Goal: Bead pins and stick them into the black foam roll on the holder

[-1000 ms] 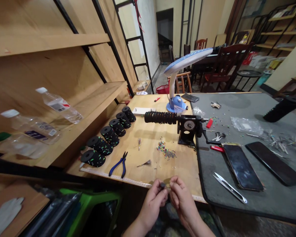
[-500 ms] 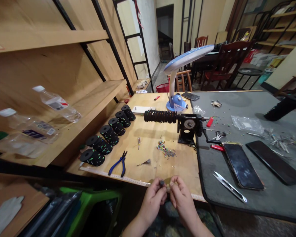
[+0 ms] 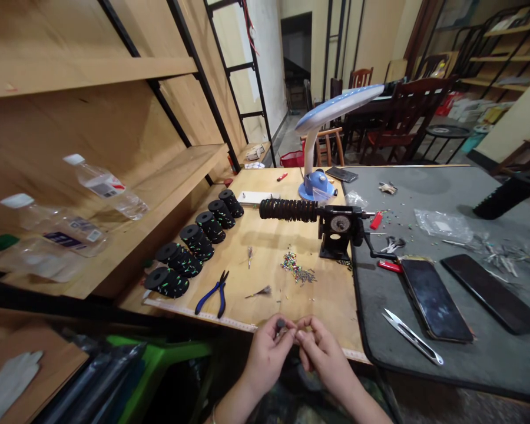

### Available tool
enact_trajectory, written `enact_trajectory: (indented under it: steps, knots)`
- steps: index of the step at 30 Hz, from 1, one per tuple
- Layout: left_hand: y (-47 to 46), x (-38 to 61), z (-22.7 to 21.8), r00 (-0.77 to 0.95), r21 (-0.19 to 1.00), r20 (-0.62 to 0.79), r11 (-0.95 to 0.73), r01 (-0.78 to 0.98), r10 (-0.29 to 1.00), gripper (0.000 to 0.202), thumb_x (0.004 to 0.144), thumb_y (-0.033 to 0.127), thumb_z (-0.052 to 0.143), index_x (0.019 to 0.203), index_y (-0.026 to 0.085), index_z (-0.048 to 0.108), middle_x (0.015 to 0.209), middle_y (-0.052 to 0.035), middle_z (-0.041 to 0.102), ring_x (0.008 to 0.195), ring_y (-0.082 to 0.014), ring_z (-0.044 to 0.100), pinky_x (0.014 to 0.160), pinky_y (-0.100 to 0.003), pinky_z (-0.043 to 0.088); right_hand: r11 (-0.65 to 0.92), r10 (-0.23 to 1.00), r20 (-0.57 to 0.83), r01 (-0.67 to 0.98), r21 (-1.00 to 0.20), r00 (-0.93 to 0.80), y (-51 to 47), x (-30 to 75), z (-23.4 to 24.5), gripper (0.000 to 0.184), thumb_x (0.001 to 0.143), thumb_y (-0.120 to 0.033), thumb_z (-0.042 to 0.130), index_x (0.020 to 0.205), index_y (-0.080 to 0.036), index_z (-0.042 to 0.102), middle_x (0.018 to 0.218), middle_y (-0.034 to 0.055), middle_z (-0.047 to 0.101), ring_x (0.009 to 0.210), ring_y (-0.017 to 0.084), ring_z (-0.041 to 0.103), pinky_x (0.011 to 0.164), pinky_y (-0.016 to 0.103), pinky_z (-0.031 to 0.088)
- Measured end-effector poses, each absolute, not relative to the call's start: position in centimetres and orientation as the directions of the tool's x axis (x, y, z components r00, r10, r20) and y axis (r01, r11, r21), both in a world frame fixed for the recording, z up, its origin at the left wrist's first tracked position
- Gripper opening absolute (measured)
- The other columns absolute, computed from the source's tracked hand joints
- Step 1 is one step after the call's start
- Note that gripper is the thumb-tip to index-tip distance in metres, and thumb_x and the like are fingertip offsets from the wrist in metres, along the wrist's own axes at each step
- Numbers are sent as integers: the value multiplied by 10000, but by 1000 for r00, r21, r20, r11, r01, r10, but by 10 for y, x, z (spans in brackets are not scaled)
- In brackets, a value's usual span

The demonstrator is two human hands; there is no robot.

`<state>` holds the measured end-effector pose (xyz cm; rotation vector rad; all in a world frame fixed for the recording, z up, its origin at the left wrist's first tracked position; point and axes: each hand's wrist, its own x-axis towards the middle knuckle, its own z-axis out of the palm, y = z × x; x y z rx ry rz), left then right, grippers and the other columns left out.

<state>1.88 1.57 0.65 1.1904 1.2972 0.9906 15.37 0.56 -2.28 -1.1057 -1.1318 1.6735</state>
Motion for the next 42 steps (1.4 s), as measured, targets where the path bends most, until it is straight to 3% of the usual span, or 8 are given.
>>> enact_trajectory:
  steps: [7,12,19,24,27,32,38,42]
  knots:
    - [24,11,14,55,932,23,-41,361,998,236,875,334,477,837,172,645,762,-49,663,728,-193,612,669,-262,458,-274,913,-236,-71,-959,-332,4,150,-22,284,876,-481,476,769,-223,427,413,-83,538,336,70,367,383,173,267]
    - [24,15,2,1,923,43,-40,383,999,245,881,329,446,895,176,637,630,-11,596,586,-168,565,570,-248,427,-274,924,-236,-92,-957,-300,1,145,-25,264,868,-460,464,757,-228,406,399,-76,558,298,59,331,345,161,240]
    - [41,6,-5,-145,995,-47,60,83,988,268,866,416,493,886,171,600,495,82,368,444,-104,386,450,-200,309,-300,931,-261,-129,-945,-255,-3,152,-26,354,837,-557,478,730,-230,396,345,-90,506,284,61,328,348,162,243]
    - [46,-4,3,-6,970,-194,190,-153,981,394,748,505,647,913,147,623,723,-23,584,555,-102,467,429,-175,267,-336,932,-276,-278,-900,-234,3,155,-25,462,761,-670,538,733,-227,409,391,-62,557,314,65,377,367,169,250]
    - [35,-2,3,91,944,-265,278,-179,960,414,735,511,670,907,136,642,701,-6,552,537,-82,426,434,-173,237,-346,930,-279,-314,-884,-239,6,157,-21,475,742,-666,583,729,-213,440,450,-39,594,349,62,405,367,164,227]
    - [22,5,8,157,950,-291,304,-73,944,394,744,489,674,923,138,650,561,79,366,486,-67,299,455,-189,227,-379,915,-301,-313,-871,-270,8,163,-13,455,740,-627,627,738,-199,472,525,-23,624,387,62,434,351,150,234]
    - [27,15,22,239,981,-187,169,95,953,283,762,421,651,712,147,601,624,16,523,624,-137,484,616,-246,383,-412,898,-309,-355,-839,-312,9,165,-16,419,750,-580,646,727,-188,500,526,-17,624,414,71,483,351,143,244]
    - [31,15,27,259,979,-164,124,163,952,235,789,376,608,705,163,558,635,3,564,636,-155,529,630,-255,408,-384,902,-291,-282,-879,-319,15,175,-10,463,723,-621,639,802,-168,582,674,48,679,611,158,621,373,163,358]
